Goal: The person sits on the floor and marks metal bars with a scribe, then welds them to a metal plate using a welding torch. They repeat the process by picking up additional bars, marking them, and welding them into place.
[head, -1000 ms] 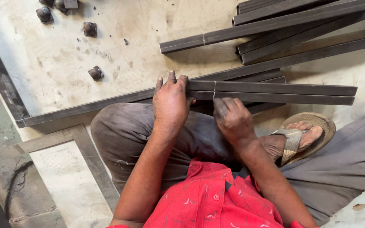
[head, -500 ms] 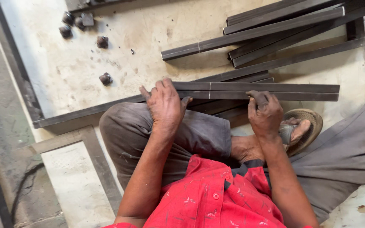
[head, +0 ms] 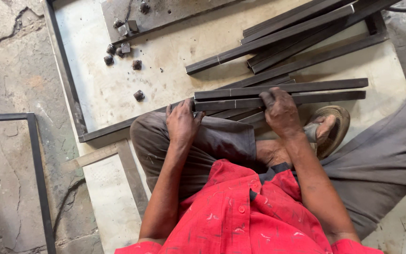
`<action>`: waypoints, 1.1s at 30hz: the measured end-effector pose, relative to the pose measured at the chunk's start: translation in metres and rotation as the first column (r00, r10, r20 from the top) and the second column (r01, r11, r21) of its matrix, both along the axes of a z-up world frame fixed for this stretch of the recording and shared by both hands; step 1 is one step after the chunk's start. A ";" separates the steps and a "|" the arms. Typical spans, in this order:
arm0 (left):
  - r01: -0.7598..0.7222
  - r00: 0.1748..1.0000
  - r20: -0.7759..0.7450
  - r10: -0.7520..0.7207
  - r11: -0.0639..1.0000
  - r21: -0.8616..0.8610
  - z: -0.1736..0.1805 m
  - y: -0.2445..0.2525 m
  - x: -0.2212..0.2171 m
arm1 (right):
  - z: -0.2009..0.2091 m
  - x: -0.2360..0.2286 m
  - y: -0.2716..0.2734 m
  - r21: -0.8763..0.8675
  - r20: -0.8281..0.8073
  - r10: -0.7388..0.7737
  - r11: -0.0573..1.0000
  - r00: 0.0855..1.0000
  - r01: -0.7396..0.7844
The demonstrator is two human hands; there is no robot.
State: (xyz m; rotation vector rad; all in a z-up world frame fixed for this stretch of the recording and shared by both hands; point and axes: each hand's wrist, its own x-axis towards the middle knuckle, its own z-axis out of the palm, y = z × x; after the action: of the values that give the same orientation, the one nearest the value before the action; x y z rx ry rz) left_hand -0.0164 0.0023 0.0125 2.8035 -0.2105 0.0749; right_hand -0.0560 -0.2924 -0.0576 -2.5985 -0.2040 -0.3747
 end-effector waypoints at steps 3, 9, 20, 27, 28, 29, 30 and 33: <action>-0.115 0.978 -0.188 0.096 0.989 -0.096 0.020 0.003 -0.009 | 0.000 -0.008 -0.010 0.063 0.075 0.031 0.997 0.997 -0.036; -0.100 0.939 -0.311 -0.148 0.747 -0.657 0.043 0.020 -0.036 | 0.063 -0.031 -0.018 -0.232 0.258 0.150 0.969 0.955 -0.090; -0.520 0.727 -0.385 -0.569 -0.089 -0.850 0.004 -0.009 -0.076 | 0.160 -0.162 -0.008 -0.365 -0.085 0.031 0.929 0.996 -0.060; -0.659 0.592 -0.438 -0.676 -0.094 -0.746 0.004 -0.021 -0.074 | 0.162 -0.161 -0.019 0.252 -0.195 -0.065 0.961 0.979 0.115; -0.661 0.584 -0.402 -0.706 -0.126 -0.740 0.004 -0.020 -0.074 | 0.163 -0.156 -0.019 0.298 -0.212 -0.060 0.946 0.976 0.123; -0.664 0.575 -0.364 -0.733 -0.158 -0.731 0.005 -0.020 -0.074 | 0.162 -0.151 -0.019 0.344 -0.227 -0.054 0.930 0.972 0.132; -0.666 0.568 -0.325 -0.756 -0.191 -0.721 0.005 -0.020 -0.074 | 0.160 -0.145 -0.017 0.449 -0.272 -0.009 0.883 0.962 0.135; -0.687 0.572 -0.386 -0.724 -0.166 -0.707 0.000 -0.022 -0.077 | 0.149 -0.127 -0.007 0.644 -0.333 0.139 0.756 0.933 0.117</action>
State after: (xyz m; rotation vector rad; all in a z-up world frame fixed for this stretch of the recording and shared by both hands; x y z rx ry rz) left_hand -0.0929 -0.0193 0.0127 0.6911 0.0889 -0.8184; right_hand -0.1833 -0.2997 0.0909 -1.9053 0.0461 0.0562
